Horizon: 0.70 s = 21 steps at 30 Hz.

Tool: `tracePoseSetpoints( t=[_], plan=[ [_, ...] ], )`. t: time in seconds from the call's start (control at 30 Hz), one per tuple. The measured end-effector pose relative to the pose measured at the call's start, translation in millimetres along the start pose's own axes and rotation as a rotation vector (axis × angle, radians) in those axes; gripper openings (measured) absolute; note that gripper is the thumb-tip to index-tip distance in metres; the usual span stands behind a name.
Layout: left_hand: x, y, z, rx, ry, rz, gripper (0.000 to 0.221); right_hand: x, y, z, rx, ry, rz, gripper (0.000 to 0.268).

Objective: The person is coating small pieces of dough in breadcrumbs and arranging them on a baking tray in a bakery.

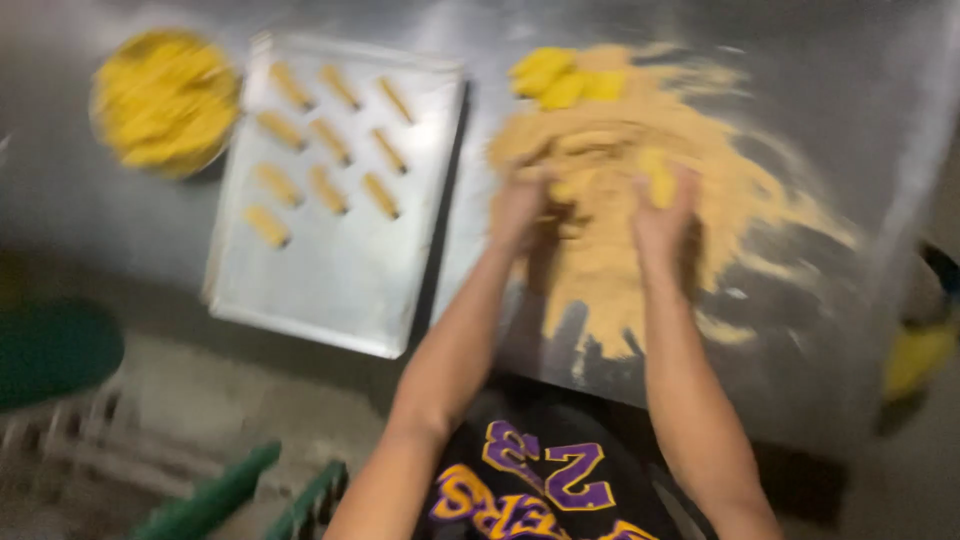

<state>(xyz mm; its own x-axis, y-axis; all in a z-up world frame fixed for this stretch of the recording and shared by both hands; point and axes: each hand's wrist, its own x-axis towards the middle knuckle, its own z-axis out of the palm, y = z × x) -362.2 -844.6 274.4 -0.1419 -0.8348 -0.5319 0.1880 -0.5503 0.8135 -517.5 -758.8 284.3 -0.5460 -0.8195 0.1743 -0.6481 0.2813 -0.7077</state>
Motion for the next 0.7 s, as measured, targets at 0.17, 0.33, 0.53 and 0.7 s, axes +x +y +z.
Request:
tracePoseSetpoints(
  t=[0.17,0.33,0.53,0.7],
  plan=[
    [41.9,-63.5,53.2,0.496,-0.029,0.575,0.044,-9.2,20.5,6.9,0.163,0.004,-0.201,0.037],
    [10.7,-29.5,58.3,0.543,-0.147,0.432,0.049,-17.1,9.9,-7.5,0.179,0.145,-0.114,0.042],
    [-23.3,-10.7,47.2,0.552,-0.177,0.456,0.053,-24.4,15.6,-15.7,0.307,0.057,-0.157,0.044],
    [-45.6,-3.6,15.7,0.548,-0.15,0.328,0.052,-36.3,0.0,-16.9,0.394,-0.137,0.067,0.043]
  ],
)
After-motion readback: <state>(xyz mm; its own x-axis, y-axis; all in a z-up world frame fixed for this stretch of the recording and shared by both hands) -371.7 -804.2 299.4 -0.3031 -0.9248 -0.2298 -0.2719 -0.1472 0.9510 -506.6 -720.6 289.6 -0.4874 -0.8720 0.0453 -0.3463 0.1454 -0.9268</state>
